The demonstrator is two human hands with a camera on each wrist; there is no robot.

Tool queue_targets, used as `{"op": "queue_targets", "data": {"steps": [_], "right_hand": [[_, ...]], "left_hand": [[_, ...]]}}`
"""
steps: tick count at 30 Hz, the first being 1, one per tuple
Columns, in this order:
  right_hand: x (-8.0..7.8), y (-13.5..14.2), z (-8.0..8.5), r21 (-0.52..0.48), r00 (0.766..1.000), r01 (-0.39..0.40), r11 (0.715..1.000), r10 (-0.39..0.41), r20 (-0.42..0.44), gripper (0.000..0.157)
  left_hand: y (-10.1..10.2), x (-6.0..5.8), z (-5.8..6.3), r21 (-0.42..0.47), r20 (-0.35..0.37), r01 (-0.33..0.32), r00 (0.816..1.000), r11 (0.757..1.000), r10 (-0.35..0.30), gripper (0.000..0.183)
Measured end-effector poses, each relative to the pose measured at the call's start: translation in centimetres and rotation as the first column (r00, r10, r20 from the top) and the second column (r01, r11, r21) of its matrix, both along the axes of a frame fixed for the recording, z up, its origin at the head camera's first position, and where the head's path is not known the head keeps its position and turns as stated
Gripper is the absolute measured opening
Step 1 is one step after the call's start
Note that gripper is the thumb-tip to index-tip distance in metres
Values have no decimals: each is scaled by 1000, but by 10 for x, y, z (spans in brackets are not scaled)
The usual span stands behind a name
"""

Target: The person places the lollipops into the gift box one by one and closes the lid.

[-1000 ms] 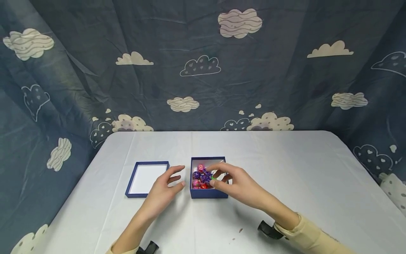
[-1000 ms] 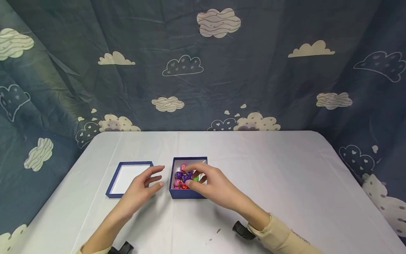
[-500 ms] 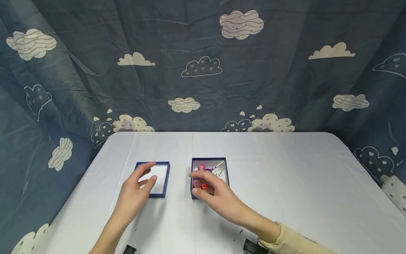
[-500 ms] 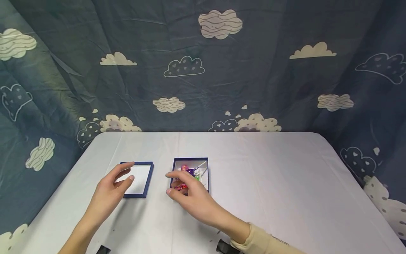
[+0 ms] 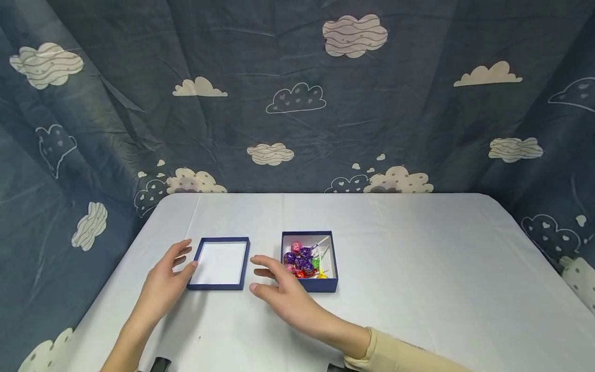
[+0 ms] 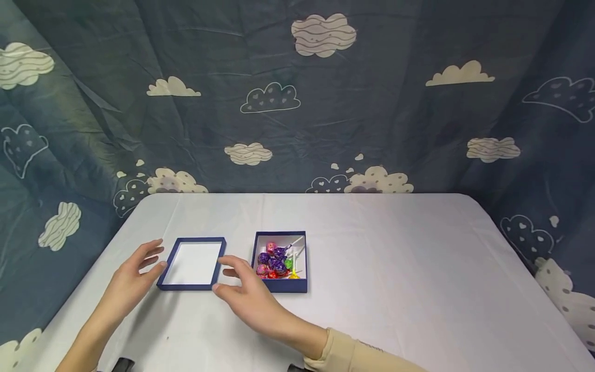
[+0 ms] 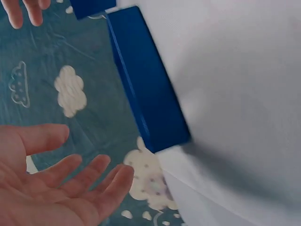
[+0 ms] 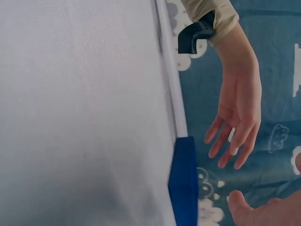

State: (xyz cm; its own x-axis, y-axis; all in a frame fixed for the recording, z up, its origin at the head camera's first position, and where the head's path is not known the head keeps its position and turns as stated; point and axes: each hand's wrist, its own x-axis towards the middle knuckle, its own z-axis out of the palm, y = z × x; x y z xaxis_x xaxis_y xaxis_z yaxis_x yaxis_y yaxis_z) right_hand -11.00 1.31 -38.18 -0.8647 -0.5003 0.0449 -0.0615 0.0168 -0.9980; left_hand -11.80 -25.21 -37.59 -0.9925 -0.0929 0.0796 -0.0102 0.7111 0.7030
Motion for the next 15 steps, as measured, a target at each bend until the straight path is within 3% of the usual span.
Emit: {"op": "queue_targets", "data": {"steps": [6,10,15], "right_hand": [[-8,-24,-15,25,999,16,1000,-17,34,51],[-15,-37,-27,67,999,47,997,-47,2,52],[-24,-49,-35,136,990,142,980,-143,-2,54]], "left_hand": [[-16,-9,-13,11,133,11,991,1000,-13,46],[-25,-15,-22,90,208,13,978,996,-32,48],[-35,-25,-33,191,263,9,963,982,-60,49]]}}
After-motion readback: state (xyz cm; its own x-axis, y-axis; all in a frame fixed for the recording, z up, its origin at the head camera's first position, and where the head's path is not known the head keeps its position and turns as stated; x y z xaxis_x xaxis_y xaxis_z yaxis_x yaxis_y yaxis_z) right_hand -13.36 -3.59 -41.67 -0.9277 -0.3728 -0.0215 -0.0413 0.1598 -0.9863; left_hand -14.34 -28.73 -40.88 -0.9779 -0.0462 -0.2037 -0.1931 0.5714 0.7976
